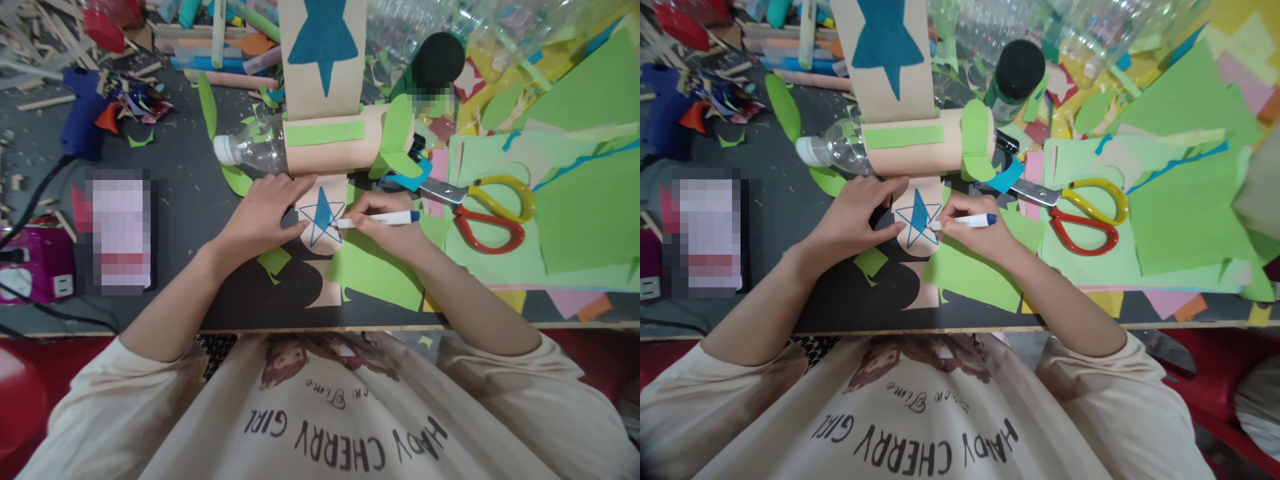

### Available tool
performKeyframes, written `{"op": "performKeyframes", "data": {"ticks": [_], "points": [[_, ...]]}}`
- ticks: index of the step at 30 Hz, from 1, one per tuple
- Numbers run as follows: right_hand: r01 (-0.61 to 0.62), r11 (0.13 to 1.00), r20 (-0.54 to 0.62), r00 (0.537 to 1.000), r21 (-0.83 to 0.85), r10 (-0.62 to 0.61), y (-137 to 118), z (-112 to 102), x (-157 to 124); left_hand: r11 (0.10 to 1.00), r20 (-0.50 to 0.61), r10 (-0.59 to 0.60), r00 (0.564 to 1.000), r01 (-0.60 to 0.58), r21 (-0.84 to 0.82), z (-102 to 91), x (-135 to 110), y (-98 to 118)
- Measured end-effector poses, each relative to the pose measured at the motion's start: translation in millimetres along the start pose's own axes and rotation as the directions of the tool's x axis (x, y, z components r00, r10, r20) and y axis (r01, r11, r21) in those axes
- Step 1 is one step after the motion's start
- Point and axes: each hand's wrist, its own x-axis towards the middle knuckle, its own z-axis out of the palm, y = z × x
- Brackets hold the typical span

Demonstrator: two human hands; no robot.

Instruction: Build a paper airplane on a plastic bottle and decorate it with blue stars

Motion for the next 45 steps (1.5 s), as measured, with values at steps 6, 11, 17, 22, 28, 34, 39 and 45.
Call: {"op": "performKeyframes", "data": {"ticks": [6, 11, 17, 22, 28, 34, 39, 45], "points": [[0.012, 1.000, -0.050, 0.999, -0.009, -0.012, -2.1, -1.6, 0.7, 1.000, -0.006, 0.006, 1.000, -0.006, -0.005, 0.7, 0.0, -1.0], [0.001, 1.000, -0.085, 0.996, -0.007, -0.001, -5.4, -2.6, 1.4, 1.000, -0.003, 0.001, 1.000, -0.001, -0.008, 0.7, -0.1, -0.5], [-0.009, 1.000, -0.027, 1.000, -0.008, 0.009, -3.6, -1.6, 1.0, 1.000, -0.002, 0.001, 1.000, -0.001, 0.004, 0.0, 0.1, 0.0], [0.001, 0.999, -0.068, 0.998, -0.038, -0.003, -3.8, -2.4, 0.6, 1.000, -0.010, 0.001, 1.000, -0.001, -0.001, 0.3, 0.0, -0.4], [-0.011, 0.999, -0.050, 0.999, -0.035, 0.009, -4.2, -1.7, 0.7, 1.000, 0.004, -0.009, 1.000, 0.009, -0.011, -0.4, -0.4, 0.2], [-0.004, 1.000, -0.075, 0.997, -0.024, 0.002, -4.9, -1.2, 0.6, 1.000, 0.008, -0.016, 1.000, 0.016, -0.005, 0.5, 0.2, -0.6], [-0.010, 1.000, -0.086, 0.996, -0.024, 0.008, -6.2, -1.4, 0.6, 1.000, -0.008, -0.006, 1.000, 0.006, -0.021, 1.1, 0.0, -1.5], [0.012, 1.000, -0.109, 0.994, 0.001, -0.012, -5.2, -0.5, 0.8, 1.000, 0.017, -0.010, 1.000, 0.011, -0.015, -0.1, 0.3, 0.1]]}}
